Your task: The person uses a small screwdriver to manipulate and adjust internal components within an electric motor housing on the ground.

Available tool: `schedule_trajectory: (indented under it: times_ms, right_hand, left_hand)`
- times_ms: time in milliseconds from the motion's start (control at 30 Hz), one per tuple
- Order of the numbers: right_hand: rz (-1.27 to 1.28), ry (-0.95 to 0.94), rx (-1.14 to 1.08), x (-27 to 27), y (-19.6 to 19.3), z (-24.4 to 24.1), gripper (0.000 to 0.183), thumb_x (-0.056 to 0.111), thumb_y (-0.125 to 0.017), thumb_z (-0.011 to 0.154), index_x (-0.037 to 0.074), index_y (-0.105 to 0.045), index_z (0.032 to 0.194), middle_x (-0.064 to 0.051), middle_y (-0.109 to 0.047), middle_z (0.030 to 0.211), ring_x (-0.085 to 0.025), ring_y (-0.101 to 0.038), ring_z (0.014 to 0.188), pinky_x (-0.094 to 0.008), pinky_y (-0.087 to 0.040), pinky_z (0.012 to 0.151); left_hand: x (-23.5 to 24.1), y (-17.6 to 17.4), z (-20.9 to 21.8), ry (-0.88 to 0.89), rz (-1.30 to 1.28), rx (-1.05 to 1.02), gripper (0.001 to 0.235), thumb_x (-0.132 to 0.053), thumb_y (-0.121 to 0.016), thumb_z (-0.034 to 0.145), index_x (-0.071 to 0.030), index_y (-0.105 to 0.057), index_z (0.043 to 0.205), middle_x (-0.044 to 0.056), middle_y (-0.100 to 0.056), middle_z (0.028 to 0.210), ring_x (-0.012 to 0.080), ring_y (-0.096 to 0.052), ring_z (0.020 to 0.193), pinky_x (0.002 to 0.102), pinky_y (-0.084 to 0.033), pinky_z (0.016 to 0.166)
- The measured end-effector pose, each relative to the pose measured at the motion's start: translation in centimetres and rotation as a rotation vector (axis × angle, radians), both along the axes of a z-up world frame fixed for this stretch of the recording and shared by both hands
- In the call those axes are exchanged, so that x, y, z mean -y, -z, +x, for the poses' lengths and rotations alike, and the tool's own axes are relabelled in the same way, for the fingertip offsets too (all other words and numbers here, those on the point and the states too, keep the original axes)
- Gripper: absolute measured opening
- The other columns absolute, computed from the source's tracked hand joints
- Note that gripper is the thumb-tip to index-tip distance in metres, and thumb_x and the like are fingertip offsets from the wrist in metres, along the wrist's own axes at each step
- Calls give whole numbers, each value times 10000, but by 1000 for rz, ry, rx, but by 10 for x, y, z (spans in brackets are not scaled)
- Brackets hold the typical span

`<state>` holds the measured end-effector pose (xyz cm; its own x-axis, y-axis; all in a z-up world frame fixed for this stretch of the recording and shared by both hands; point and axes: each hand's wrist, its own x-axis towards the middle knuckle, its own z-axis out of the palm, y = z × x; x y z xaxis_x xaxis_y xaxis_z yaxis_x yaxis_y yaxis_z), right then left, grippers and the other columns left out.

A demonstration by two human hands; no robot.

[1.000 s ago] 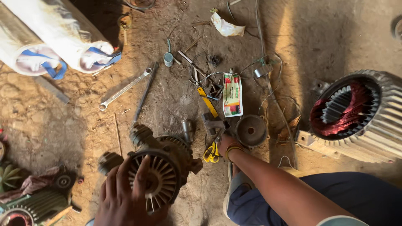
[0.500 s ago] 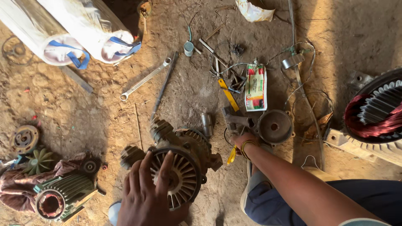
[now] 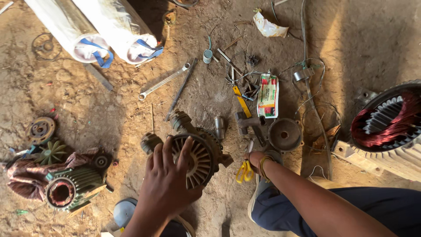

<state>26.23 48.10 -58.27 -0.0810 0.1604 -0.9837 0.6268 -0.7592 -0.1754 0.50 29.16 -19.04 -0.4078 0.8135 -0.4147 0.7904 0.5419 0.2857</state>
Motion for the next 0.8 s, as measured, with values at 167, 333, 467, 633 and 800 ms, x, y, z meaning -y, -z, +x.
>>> schedule_trajectory:
  times_ms: [167,333,467,633,800]
  right_hand:
    - [170,182,-51,-16,-40,5,214,226,-686,955,15,-686,990,-127,-712,892,-238,-682,737,-389,-584,690]
    - [293,209,-143,-52,-143,-6,277,322,-707,918,112,-665,1094,-47,-706,1083,-224,-623,984,-462,-474,861]
    - [241,318,-350,-59,-239,-9,316,358,-701,935,89,-673,1098,-82,-698,1049,-257,-648,1005,-418,-518,944]
    - [174,312,-694,-27,-326,10,262,324,-659,959,93,-672,1081,-67,-718,985,-240,-679,954,-428,-530,926]
    - [126,269,-746,5,-341,12,323,359,-620,1019,80,-700,1161,-66,-738,985,-222,-688,902,-396,-520,861]
  left_hand:
    - [-3,-6,1,29,-119,-8,1255,-573,-843,673,-246,-110,1638,323,-216,1593,548,-205,1472,556,-223,1167]
    - [-2,-17,2,65,-153,-23,1229,-671,-788,731,-200,-83,1621,290,-216,1595,482,-251,1467,534,-236,1226]
    - [-7,-36,6,74,-5,-49,1214,-741,-775,726,-186,-175,1624,304,-192,1622,501,-234,1453,567,-237,1175]
    - [-23,-41,45,-78,113,251,786,-655,-614,872,-200,-463,1494,128,-540,1462,308,-527,1333,485,-468,1099]
    - [-28,-17,86,-78,238,816,551,-492,-639,945,13,-686,1161,174,-742,1004,283,-745,921,449,-603,809]
